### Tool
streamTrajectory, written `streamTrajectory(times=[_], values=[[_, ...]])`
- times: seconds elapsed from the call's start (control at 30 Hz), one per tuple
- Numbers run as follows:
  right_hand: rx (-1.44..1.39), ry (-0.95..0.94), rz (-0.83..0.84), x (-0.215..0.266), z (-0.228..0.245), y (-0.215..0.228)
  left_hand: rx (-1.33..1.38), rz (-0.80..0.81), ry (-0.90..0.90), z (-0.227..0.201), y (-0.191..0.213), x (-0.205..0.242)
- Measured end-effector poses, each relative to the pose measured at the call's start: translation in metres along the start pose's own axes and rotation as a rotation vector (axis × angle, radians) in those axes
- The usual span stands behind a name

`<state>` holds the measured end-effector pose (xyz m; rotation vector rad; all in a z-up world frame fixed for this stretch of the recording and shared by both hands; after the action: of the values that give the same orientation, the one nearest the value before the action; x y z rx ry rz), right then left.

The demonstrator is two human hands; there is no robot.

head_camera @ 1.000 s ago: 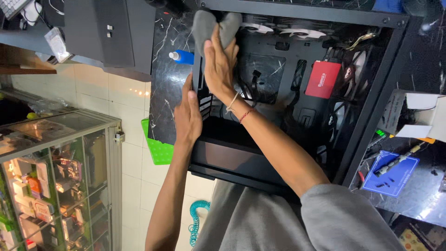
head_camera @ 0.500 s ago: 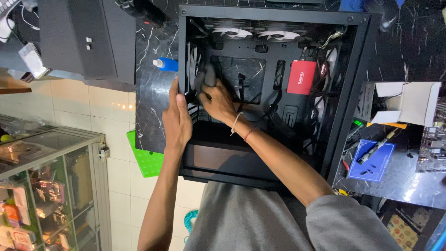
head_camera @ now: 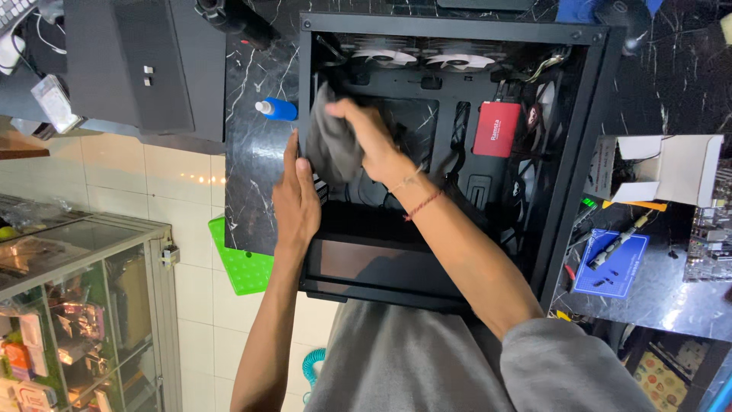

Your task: The person wipes the inside of a computer case with a cloth, then picks up a motherboard and places it into the case. They connect cables to the motherboard and use a screwdriver to secure it.

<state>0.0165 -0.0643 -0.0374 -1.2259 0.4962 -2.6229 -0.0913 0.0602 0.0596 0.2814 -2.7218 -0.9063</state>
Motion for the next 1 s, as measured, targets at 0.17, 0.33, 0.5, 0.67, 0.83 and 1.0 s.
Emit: streamTrajectory(times=[0.17,0.33,0.5,0.67,0.83,1.0], values=[[0.078,0.016,-0.066,-0.026,0.029,-0.003,0.001,-0.015,-0.014,-0.004,0.0,0.0],[0.601,0.338,-0.196,-0.032,0.019,0.004,-0.025,-0.002,-0.029,0.0,-0.001,-0.001],[1.045,0.454,-0.141,-0.031,-0.022,0.006,-0.009,-0.019,-0.012,0.006,-0.003,-0.003],[1.1,0.333,0.014,-0.016,-0.032,0.011,-0.041,0.015,0.013,0.019,-0.004,-0.007],[0.882,0.401,0.161,0.014,-0.018,0.031,-0.041,0.001,-0.032,0.006,-0.004,-0.007],[0.71,0.297,-0.032,0.063,0.002,0.097,-0.46,-0.189,-0.495,-0.019,-0.009,0.007]])
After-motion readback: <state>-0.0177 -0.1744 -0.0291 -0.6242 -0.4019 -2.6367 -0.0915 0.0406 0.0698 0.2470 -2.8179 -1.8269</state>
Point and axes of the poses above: each hand's wrist, its own x-axis away from the middle knuckle, its own y-axis out of the back of the hand, z = x × y, the point moved 3 cm from there along -x, towards the middle knuckle, and after that the axes turned 7 degrees about x, right-handed, at the moved point
